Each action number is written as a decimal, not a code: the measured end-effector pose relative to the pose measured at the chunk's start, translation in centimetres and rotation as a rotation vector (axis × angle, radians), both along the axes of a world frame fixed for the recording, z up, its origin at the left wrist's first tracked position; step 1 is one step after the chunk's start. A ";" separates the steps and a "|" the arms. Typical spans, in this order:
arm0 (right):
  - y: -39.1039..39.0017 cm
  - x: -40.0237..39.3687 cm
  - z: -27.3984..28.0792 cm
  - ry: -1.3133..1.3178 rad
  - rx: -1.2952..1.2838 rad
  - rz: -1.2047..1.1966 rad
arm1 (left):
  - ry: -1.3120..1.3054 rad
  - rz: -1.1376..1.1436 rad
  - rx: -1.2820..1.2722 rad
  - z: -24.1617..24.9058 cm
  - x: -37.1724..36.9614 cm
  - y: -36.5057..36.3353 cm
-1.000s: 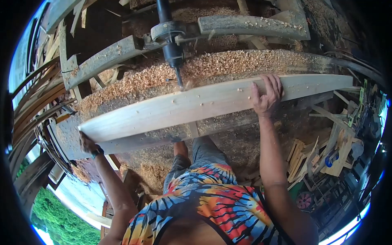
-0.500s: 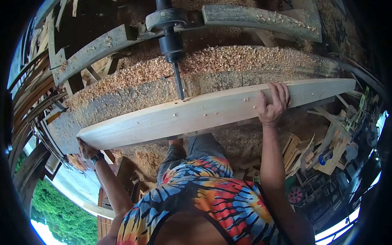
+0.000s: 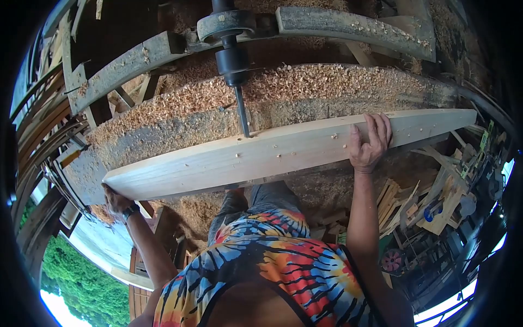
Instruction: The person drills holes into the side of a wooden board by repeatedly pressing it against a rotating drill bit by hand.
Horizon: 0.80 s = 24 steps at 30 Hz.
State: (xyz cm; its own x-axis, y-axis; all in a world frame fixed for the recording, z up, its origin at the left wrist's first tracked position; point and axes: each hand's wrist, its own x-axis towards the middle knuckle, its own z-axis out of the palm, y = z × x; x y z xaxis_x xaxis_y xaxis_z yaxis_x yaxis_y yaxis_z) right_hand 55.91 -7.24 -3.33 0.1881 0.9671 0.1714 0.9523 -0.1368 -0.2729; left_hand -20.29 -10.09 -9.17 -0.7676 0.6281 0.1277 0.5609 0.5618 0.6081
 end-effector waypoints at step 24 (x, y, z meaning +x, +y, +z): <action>1.0 -0.5 0.9 -0.080 -0.040 0.023 | 0.228 -0.073 -0.287 -0.4 -2.7 -1.7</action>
